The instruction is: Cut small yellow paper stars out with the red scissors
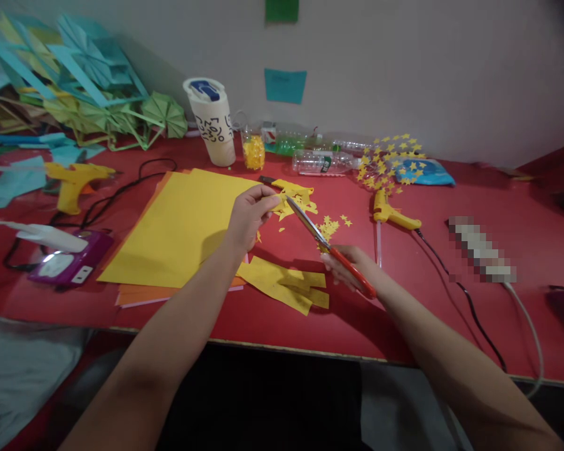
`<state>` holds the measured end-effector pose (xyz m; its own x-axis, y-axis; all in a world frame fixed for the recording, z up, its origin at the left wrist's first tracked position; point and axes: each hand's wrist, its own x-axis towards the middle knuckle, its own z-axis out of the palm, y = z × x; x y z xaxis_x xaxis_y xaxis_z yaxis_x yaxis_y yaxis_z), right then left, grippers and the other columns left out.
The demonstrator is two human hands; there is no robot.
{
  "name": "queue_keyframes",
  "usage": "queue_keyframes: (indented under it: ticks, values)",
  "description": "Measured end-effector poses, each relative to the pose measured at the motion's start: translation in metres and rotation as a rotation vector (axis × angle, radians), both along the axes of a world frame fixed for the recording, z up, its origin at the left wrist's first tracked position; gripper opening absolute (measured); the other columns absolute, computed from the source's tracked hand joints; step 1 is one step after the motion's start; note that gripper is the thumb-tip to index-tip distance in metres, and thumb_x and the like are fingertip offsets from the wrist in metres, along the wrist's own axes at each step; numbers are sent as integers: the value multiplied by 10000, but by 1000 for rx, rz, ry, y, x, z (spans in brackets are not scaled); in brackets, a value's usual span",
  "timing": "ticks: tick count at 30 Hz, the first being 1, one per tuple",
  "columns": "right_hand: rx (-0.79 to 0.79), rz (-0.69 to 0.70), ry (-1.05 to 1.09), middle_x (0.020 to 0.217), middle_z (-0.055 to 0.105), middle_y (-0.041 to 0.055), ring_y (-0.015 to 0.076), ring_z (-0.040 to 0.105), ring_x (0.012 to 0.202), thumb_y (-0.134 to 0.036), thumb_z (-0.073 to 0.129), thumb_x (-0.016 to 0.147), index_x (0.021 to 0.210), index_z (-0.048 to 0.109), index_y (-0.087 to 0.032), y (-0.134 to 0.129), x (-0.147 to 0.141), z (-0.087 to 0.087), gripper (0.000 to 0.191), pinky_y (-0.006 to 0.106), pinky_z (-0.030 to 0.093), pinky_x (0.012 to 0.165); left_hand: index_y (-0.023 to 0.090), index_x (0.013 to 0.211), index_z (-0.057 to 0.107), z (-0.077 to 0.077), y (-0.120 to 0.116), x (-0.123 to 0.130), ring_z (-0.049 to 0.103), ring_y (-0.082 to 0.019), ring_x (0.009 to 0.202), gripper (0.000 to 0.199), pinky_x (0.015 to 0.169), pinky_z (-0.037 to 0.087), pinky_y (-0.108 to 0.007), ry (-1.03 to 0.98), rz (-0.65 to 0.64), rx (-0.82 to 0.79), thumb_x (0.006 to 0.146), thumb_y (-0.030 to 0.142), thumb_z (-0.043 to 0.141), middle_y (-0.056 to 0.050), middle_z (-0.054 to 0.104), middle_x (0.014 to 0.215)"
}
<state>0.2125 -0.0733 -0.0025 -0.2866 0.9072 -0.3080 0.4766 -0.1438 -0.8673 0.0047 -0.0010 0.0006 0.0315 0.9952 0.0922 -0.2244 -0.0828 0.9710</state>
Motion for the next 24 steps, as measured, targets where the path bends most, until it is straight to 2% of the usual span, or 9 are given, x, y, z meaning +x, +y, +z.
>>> queue_keyframes:
  ticks: [3,7,11,13,15,17,20,22,24]
  values:
    - [-16,-24,-6,366,401,-80,61,364,274,-624,624,708,586,435,-205,-1,-1,0,476,213,307,317,184,591,549,-1,1,0,337,-29,408,114,385,251,-202,25,13,20,657,202,640,55,421,513]
    - [-36,-35,28,340,378,-90,64,372,276,-608,618,727,585,429,-211,-2,-2,0,462,221,357,342,183,617,564,-4,2,1,420,-54,465,101,448,348,-209,93,42,49,690,220,624,37,477,539]
    - [-57,-59,89,314,351,-108,50,330,249,-652,584,723,576,415,-216,-1,-4,-1,490,241,419,389,193,743,593,-4,1,3,538,-82,720,56,677,445,-217,161,256,218,702,189,632,7,588,755]
    - [-60,-82,121,302,342,-114,48,316,235,-688,567,705,578,415,-219,0,-4,-1,509,247,430,393,196,726,585,-2,-2,3,518,-76,691,32,667,430,-214,193,333,301,735,196,615,12,573,728]
    - [-50,-104,147,296,337,-116,49,310,230,-710,554,696,587,416,-221,0,-5,-1,519,248,435,393,190,633,563,1,-7,3,445,-67,541,169,556,391,-218,225,260,330,795,235,560,26,504,575]
    - [-39,-103,172,303,336,-115,50,313,235,-715,548,698,591,413,-224,0,-5,0,521,249,443,400,182,571,572,3,-12,6,401,-61,455,285,491,356,-223,276,66,305,834,279,522,28,464,477]
    - [-30,-55,198,306,336,-111,51,314,246,-712,538,712,587,410,-227,-2,-6,0,517,255,453,420,170,622,624,0,-14,11,414,-54,416,310,439,335,-215,285,-232,138,834,376,533,12,515,473]
    - [-27,-35,189,300,335,-108,53,308,249,-712,523,722,586,411,-226,-2,-7,-1,516,252,435,408,162,676,630,-3,-12,13,431,-51,417,329,418,331,-205,174,-271,37,831,433,526,6,538,503]
    - [-29,-45,154,310,348,-106,55,317,252,-702,533,719,596,416,-222,-3,-7,-4,509,245,413,389,158,698,621,-6,-9,14,443,-46,423,328,409,336,-191,50,-225,-16,837,434,512,11,544,522]
